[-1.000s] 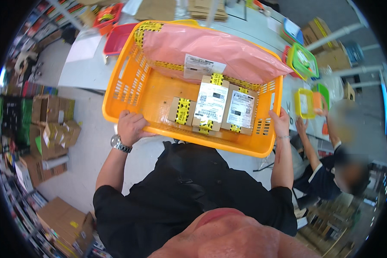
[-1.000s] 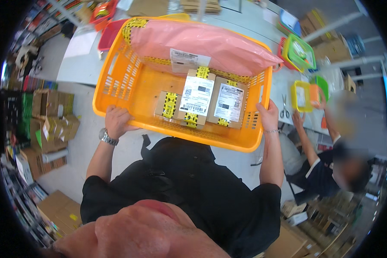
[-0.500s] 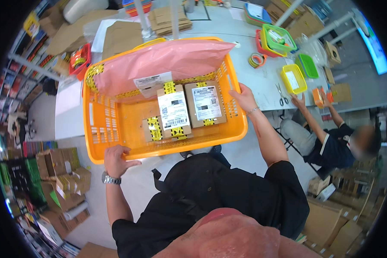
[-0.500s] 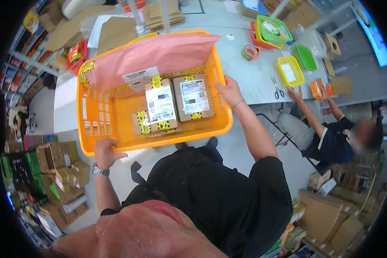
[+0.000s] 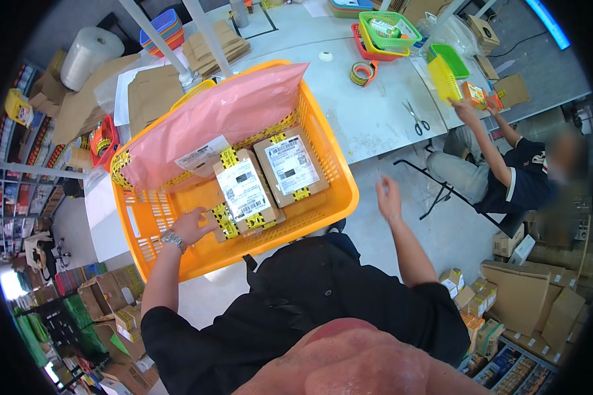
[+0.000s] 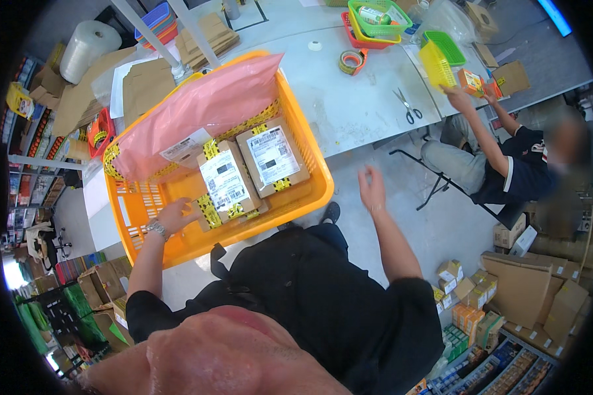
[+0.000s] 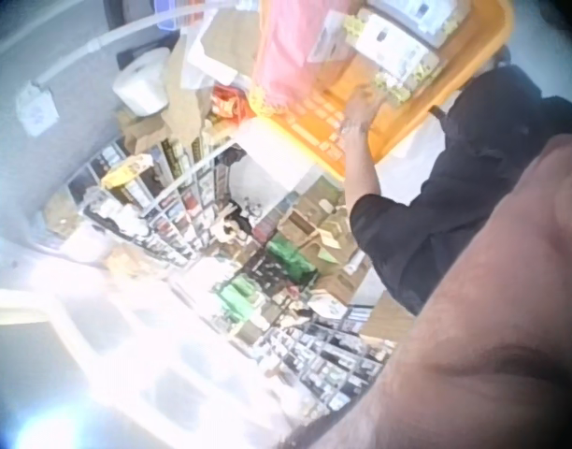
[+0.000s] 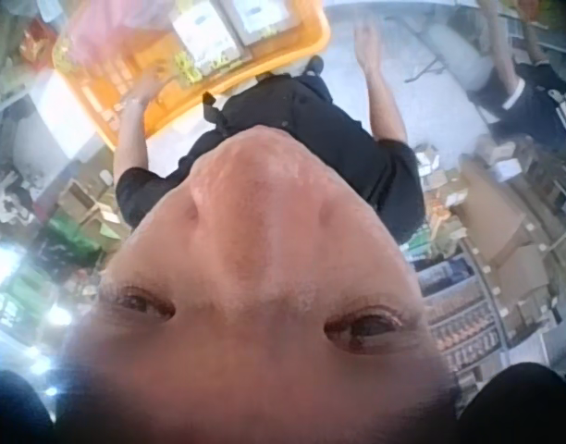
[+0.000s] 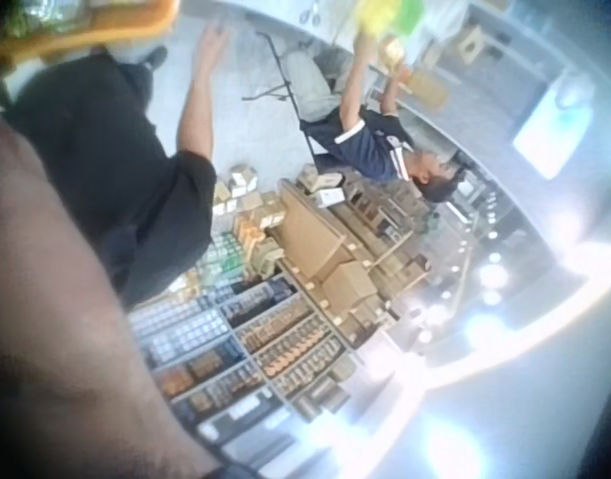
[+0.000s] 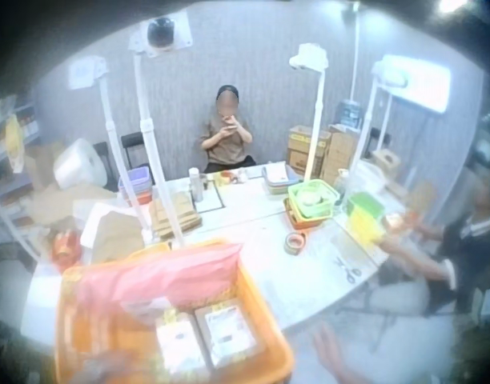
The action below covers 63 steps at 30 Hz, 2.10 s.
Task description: The person organizes items in a store, moving a basket, picking up a printed document, and placing bottles and boxes into baskets. They also handle a holographic sheet and a laptop.
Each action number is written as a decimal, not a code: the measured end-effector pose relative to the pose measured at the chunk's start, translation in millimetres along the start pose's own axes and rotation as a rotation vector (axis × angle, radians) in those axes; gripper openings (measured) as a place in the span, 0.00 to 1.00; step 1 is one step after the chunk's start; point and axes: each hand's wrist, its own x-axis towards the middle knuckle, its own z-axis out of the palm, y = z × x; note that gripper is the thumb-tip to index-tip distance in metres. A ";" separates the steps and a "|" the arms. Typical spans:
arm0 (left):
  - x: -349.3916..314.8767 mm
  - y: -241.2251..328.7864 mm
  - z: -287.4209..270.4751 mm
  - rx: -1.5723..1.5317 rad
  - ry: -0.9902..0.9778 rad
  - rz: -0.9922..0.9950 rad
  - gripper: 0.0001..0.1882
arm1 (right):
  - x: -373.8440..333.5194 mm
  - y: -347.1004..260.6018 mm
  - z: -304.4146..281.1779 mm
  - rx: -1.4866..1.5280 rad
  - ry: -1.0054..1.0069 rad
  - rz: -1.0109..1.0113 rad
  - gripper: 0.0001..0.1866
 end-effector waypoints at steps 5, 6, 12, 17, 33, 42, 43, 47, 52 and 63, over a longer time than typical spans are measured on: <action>31.9 12.8 5.8 0.063 -0.147 -0.050 0.51 | -145.5 53.3 21.8 -0.362 -0.201 -0.073 0.21; 33.6 9.4 11.8 0.060 -0.135 -0.062 0.53 | -158.3 53.4 33.9 -0.424 -0.232 -0.022 0.21; 49.2 18.2 18.4 0.050 -0.169 -0.164 0.58 | -87.1 74.1 71.9 -0.531 -0.037 0.259 0.23; 63.4 -7.6 31.5 0.000 -0.043 -0.098 0.58 | -36.7 75.7 68.6 -0.273 0.105 0.263 0.27; 67.0 -45.2 36.9 -0.420 0.115 -0.148 0.54 | -188.6 312.9 13.1 -0.139 0.048 0.855 0.34; 43.8 8.4 20.3 0.171 0.204 0.138 0.62 | -171.8 294.3 30.3 -0.334 -0.015 0.619 0.35; 30.5 14.0 6.5 0.139 0.210 0.126 0.61 | -170.0 263.2 24.9 -0.348 -0.018 0.609 0.35; -26.0 16.0 -57.4 -0.046 0.409 0.229 0.58 | -150.1 206.2 -0.1 -0.186 -0.092 0.717 0.35; -96.1 75.3 -118.0 -0.253 0.680 0.376 0.59 | -113.9 220.1 5.0 -0.226 -0.098 0.617 0.36; 5.7 226.8 -73.3 0.323 0.906 0.554 0.49 | 202.3 -22.6 -3.6 0.333 -0.261 -0.064 0.30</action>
